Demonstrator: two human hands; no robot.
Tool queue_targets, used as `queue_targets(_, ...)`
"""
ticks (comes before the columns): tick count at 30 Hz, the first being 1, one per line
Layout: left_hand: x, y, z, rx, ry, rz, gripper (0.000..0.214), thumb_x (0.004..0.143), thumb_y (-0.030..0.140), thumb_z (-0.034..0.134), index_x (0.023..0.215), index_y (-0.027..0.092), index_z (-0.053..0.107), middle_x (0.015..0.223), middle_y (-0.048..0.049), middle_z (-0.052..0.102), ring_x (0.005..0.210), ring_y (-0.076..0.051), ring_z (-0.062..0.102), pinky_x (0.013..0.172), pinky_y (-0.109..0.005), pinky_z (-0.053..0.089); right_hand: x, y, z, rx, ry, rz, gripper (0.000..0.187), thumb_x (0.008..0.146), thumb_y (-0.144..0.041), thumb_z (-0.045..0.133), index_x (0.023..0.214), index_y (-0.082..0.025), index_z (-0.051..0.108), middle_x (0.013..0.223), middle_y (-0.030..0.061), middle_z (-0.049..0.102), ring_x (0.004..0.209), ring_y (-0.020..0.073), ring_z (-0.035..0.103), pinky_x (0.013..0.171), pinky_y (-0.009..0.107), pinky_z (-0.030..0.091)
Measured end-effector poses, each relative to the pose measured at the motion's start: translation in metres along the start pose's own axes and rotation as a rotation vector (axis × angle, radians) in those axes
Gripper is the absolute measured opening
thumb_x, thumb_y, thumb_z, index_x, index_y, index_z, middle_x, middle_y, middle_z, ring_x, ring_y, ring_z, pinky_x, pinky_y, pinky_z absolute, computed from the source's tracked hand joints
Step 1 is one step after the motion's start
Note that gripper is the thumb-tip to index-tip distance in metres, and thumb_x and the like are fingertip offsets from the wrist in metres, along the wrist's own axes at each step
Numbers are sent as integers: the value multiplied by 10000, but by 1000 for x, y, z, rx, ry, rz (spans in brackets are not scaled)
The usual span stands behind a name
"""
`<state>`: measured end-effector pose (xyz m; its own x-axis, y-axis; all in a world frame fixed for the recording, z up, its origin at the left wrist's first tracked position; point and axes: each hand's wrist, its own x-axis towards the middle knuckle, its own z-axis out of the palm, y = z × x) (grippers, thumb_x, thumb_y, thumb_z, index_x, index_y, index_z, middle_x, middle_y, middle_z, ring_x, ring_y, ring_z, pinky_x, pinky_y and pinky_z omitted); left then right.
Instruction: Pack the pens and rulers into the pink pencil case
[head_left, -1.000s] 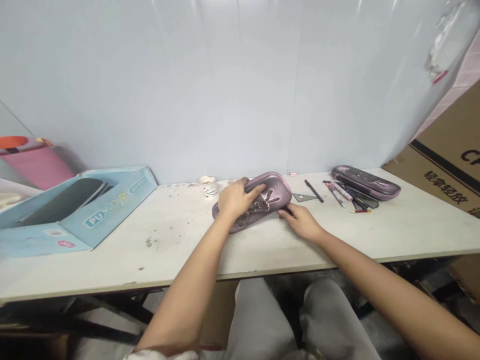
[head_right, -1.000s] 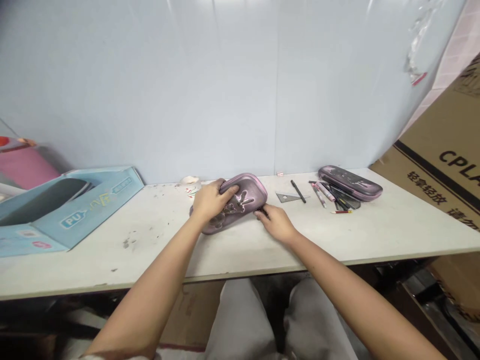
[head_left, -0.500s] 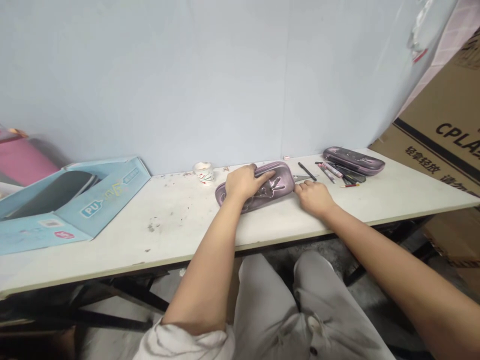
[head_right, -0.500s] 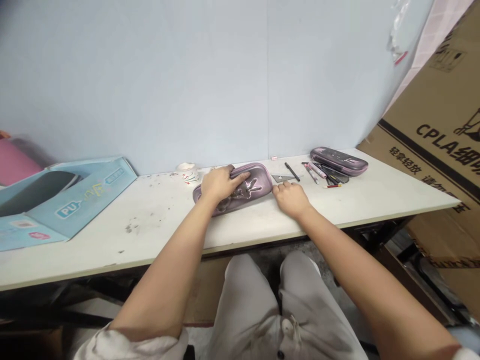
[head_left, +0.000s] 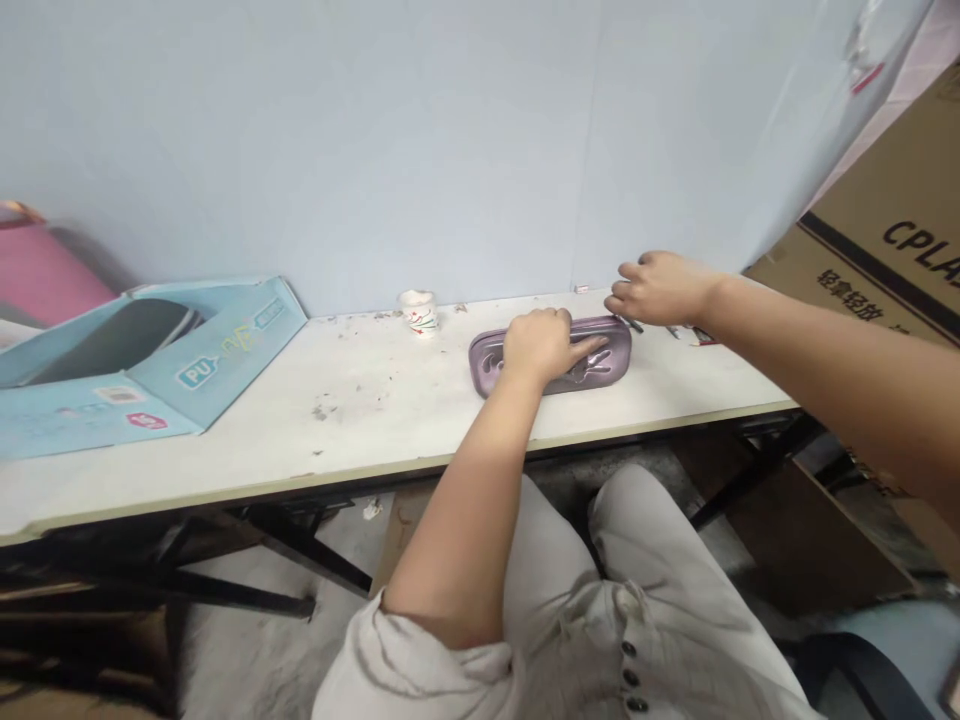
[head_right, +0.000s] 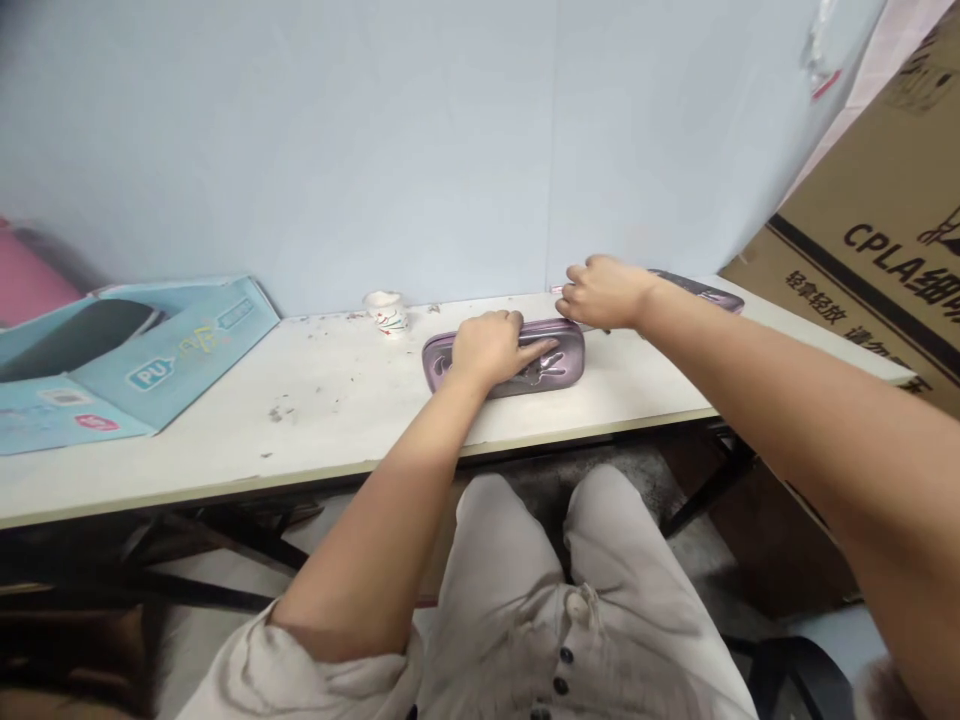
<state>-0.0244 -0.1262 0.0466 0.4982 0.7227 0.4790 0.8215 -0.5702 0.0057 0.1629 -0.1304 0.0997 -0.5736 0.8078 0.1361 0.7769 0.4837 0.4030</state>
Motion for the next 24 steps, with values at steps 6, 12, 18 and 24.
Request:
queue_targets(6, -8, 7, 1, 4, 31, -14, 618, 851, 577, 239, 924, 96, 620, 930, -157, 623, 932, -284, 538, 811, -398, 336, 29, -37, -33, 247, -8, -110, 226, 807, -120, 443, 604, -202, 498, 772, 11, 627, 1096, 170, 433, 989, 406, 267)
queue_targets(12, -14, 11, -2, -22, 95, -33, 462, 911, 349, 211, 966, 135, 617, 969, -122, 635, 949, -260, 530, 825, -410, 309, 3, -67, -10, 138, 212, 340, 255, 900, -283, 323, 1012, -178, 527, 934, 112, 621, 921, 230, 545, 752, 353, 390)
queue_targets(18, -22, 6, -9, -33, 100, 0, 441, 907, 343, 221, 959, 148, 613, 971, -116, 639, 936, -251, 549, 836, -400, 316, -9, -89, 36, 222, 380, 509, 440, 932, -327, 130, 962, -142, 528, 920, 122, 619, 867, 220, 555, 698, 296, 357)
queue_targets(24, -48, -44, -12, -212, 135, -252, 461, 908, 319, 174, 1041, 194, 598, 1096, -82, 613, 1056, -217, 515, 884, -331, 356, -9, -90, 42, 251, 447, 525, 469, 931, -351, 112, 955, -156, 539, 909, 101, 617, 859, 214, 536, 694, 294, 337)
